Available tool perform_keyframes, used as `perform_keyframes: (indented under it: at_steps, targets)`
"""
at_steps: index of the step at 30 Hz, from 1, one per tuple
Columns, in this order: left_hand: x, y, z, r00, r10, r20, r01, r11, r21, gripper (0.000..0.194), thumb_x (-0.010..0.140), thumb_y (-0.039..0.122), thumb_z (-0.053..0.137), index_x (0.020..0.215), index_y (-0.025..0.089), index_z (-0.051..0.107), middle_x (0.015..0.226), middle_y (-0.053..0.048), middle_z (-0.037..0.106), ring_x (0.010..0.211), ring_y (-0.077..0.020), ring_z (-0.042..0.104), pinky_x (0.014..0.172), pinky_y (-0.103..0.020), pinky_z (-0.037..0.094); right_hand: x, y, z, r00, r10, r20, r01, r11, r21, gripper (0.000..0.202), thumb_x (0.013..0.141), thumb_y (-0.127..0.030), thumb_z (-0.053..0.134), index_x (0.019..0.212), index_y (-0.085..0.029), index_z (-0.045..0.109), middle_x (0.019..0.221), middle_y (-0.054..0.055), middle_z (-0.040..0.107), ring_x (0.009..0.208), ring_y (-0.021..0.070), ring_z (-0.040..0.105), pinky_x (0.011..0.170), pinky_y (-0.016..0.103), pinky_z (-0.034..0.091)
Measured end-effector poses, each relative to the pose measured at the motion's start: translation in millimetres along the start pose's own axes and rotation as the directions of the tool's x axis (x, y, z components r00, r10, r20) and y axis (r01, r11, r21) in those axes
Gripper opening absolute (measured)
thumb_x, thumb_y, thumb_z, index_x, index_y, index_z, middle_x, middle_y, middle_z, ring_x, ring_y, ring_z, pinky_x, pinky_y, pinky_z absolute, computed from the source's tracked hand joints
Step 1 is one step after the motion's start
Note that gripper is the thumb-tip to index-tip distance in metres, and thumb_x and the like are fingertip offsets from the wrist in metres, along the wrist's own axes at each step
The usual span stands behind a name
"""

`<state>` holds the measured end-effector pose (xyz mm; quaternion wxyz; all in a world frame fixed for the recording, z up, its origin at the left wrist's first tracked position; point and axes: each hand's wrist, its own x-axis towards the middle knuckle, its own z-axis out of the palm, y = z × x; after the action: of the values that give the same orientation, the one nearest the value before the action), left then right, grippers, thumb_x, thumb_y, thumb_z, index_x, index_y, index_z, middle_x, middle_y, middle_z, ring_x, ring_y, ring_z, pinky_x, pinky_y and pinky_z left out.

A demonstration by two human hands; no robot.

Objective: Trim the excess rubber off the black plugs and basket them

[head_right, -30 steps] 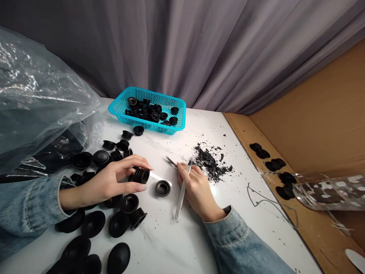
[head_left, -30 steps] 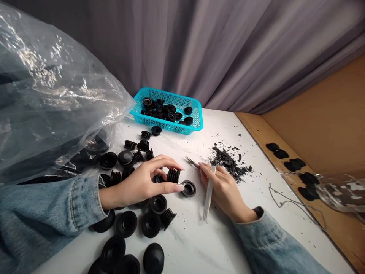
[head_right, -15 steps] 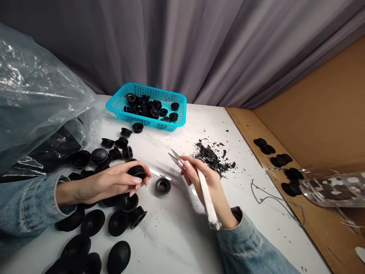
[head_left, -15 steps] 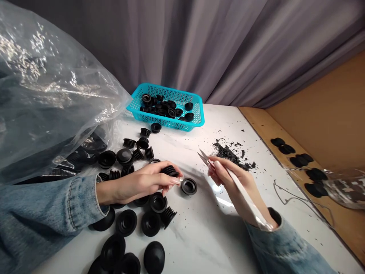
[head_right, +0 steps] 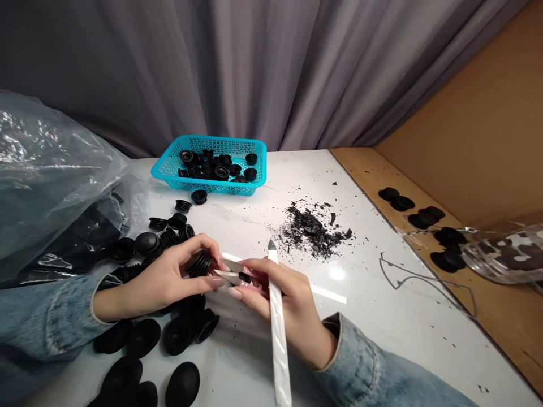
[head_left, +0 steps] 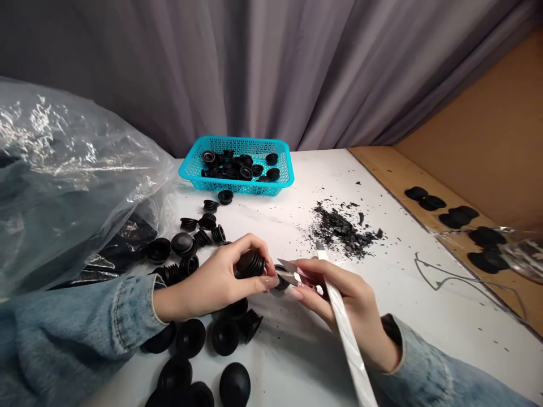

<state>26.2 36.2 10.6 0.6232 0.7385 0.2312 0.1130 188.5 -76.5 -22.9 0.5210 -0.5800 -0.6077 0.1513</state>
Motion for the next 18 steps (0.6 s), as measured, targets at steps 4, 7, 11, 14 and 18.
perform_keyframes:
  at_steps: [4, 7, 11, 14, 18]
  targets:
    - [6.7, -1.4, 9.3, 0.998, -0.067, 0.02, 0.068, 0.996, -0.053, 0.019, 0.081, 0.027, 0.06, 0.097, 0.019, 0.053, 0.075, 0.004, 0.055, 0.059, -0.0075, 0.053, 0.055, -0.02, 0.043, -2.4, 4.0, -1.9, 0.997, -0.078, -0.006, 0.077, 0.997, -0.019, 0.019, 0.081, -0.029, 0.064, 0.094, -0.014, 0.066, 0.058, -0.001, 0.056, 0.047, 0.0111, 0.051, 0.044, 0.022, 0.042]
    - [10.1, -6.9, 15.2, 0.994, -0.107, -0.005, 0.106, 0.989, -0.107, 0.02, 0.082, 0.025, 0.055, 0.102, 0.019, 0.055, 0.065, 0.004, 0.055, 0.052, -0.0075, 0.052, 0.049, -0.018, 0.043, -2.8, 6.7, -1.1, 0.997, -0.073, -0.02, 0.073, 0.997, -0.005, 0.017, 0.08, -0.025, 0.066, 0.093, -0.014, 0.066, 0.059, 0.0, 0.057, 0.048, 0.0114, 0.051, 0.044, 0.023, 0.043]
    - [10.7, -13.3, 19.0, 0.987, -0.162, -0.018, 0.159, 0.979, -0.129, 0.023, 0.085, 0.024, 0.047, 0.104, 0.016, 0.055, 0.058, 0.004, 0.052, 0.045, -0.0072, 0.05, 0.039, -0.015, 0.038, -2.6, 6.9, 0.3, 0.998, -0.045, -0.043, 0.045, 0.999, 0.014, 0.015, 0.08, -0.02, 0.066, 0.094, -0.013, 0.067, 0.058, -0.002, 0.055, 0.047, 0.0104, 0.05, 0.043, 0.022, 0.041]
    - [9.8, -17.6, 20.1, 0.989, -0.144, -0.047, 0.138, 0.985, -0.103, 0.025, 0.085, 0.023, 0.046, 0.107, 0.015, 0.055, 0.062, 0.003, 0.053, 0.042, -0.0048, 0.046, 0.038, -0.014, 0.036, -2.7, 5.4, 0.9, 0.998, -0.031, -0.049, 0.031, 0.999, 0.012, 0.015, 0.08, -0.02, 0.065, 0.093, -0.013, 0.067, 0.056, -0.003, 0.053, 0.046, 0.01, 0.048, 0.042, 0.022, 0.041]
    - [8.8, -22.6, 20.9, 0.993, -0.099, -0.058, 0.094, 0.992, -0.082, 0.028, 0.086, 0.025, 0.044, 0.11, 0.015, 0.054, 0.063, 0.003, 0.053, 0.041, -0.0044, 0.043, 0.04, -0.016, 0.038, -4.9, 5.0, 2.5, 0.999, -0.011, -0.03, 0.011, 1.0, 0.004, 0.016, 0.08, -0.019, 0.066, 0.096, -0.015, 0.066, 0.057, -0.002, 0.055, 0.046, 0.0107, 0.049, 0.043, 0.023, 0.043]
